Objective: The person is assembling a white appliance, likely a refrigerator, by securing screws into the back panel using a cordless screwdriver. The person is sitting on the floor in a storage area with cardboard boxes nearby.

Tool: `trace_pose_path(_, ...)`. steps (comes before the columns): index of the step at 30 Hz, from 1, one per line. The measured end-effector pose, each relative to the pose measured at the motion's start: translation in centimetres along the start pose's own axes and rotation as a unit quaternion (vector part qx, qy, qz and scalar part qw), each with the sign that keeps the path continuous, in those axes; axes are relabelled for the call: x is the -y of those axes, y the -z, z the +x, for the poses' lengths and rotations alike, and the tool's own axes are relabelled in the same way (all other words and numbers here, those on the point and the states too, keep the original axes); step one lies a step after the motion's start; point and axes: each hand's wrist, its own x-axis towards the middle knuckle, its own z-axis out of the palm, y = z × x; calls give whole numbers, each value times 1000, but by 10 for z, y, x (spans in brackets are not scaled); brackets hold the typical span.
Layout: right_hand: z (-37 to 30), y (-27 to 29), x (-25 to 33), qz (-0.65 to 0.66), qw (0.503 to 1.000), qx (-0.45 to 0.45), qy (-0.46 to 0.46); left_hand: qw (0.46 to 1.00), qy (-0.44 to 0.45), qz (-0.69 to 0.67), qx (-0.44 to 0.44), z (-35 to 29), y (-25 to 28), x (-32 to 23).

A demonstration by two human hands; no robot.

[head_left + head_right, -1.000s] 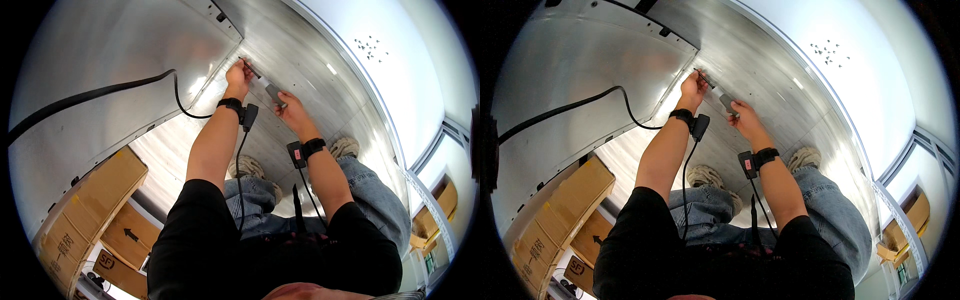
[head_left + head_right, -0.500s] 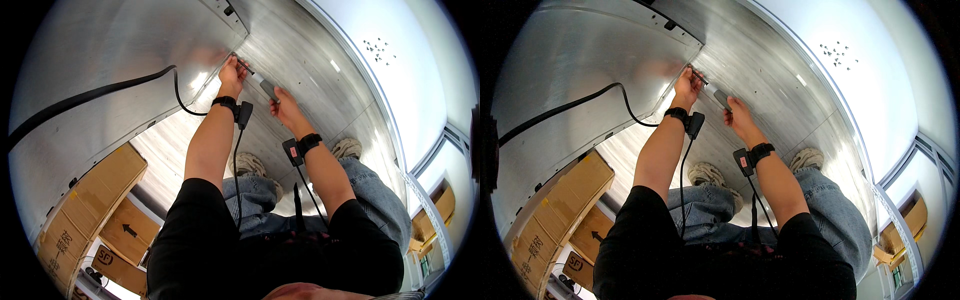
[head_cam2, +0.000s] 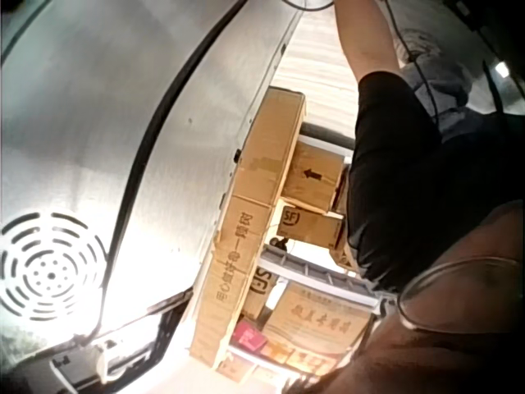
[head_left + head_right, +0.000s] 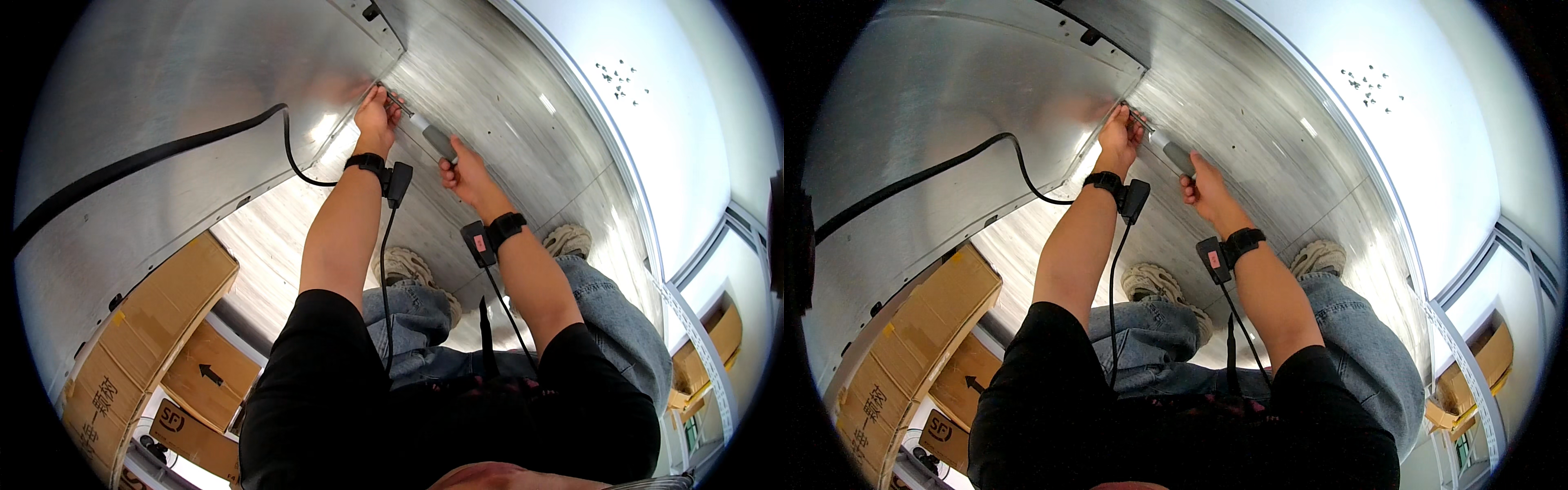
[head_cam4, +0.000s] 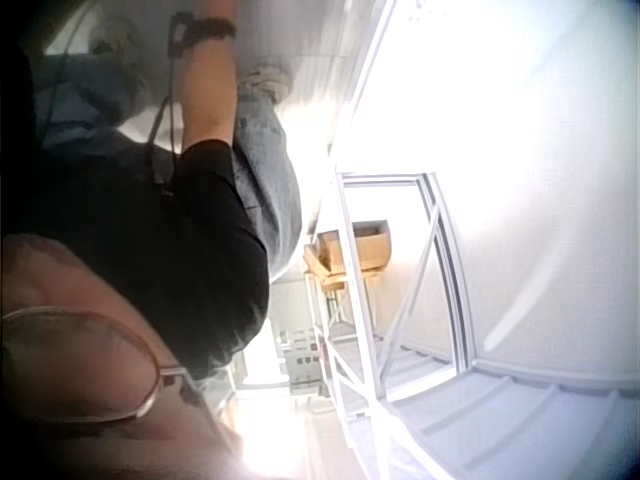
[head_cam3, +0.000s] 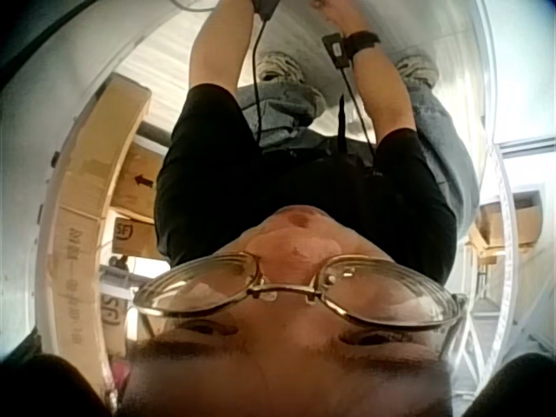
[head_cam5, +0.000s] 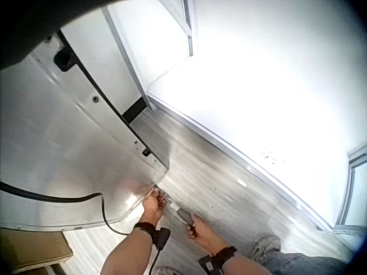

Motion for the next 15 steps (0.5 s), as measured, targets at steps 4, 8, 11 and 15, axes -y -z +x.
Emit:
trace_pose_path(4,1,-1,10,-18,999,-24,-11,1000,-6,-16,-4,2,1,2)
trace_pose_path(8,14,12,10,-9,999,27,-39,999,-13,-36,-26,1,-2,4)
trace_pose_path(11,18,13,7,-35,999,14,-38,999,-20,-36,-34,-2,-4,4)
trace_pose_path(15,13,2,2,-90,994,-50,30,1000,-27,1,-9,-2,-1,6)
